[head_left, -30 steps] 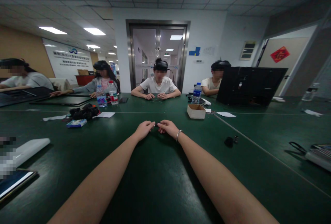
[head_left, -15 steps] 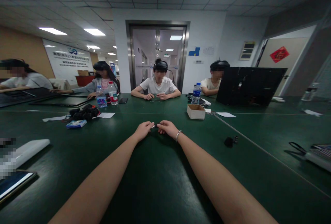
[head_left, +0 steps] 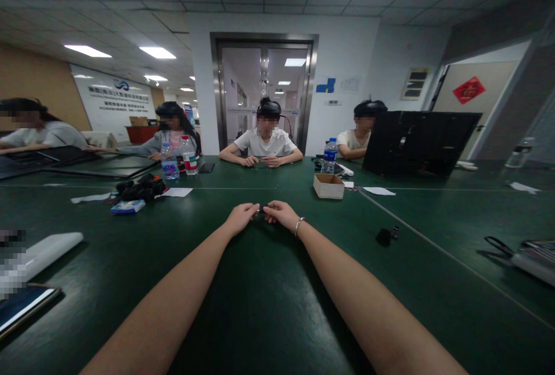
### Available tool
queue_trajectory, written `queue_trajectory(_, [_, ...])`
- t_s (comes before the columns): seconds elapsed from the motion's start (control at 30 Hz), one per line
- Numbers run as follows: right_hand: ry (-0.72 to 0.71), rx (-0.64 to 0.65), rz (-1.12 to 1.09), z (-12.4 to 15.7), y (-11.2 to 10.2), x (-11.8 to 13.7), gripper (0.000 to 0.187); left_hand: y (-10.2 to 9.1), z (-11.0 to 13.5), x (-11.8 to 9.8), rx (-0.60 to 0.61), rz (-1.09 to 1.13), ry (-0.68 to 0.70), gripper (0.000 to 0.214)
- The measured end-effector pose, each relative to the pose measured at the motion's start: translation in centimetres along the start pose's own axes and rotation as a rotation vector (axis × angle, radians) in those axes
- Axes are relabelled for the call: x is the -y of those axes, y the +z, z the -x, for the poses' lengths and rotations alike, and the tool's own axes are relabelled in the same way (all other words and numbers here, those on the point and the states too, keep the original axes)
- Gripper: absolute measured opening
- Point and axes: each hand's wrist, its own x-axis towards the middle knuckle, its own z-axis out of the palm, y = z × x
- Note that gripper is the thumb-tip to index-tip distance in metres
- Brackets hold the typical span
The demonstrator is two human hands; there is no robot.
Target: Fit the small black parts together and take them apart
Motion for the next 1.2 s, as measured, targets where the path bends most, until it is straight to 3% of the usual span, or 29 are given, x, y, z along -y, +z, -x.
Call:
queue_trajectory(0.63, [-0.002,-0.001,-0.015,0.2,0.1,0.3,0.012,0.4,-0.2,0.5,-0.018,0.070,-0.013,0.055])
queue_trajectory(0.9, [0.043,-0.001,-0.085,0.4,0.2,0.8,0.020,0.4,-0.1,-0.4,-0.134,0.279,0.185,0.036])
queue_trajectory(1.07, [0.049,0.007,-0.027,0.4,0.8,0.9,0.024,0.4,-0.2,-1.0,-0.144,0.275,0.122,0.038])
queue_trajectory(1.2, [0.050,-0.017,0.044,0.3,1.4,0.9,0.023,0.0,-0.4,-0.3,-0.207,0.181,0.062,0.039])
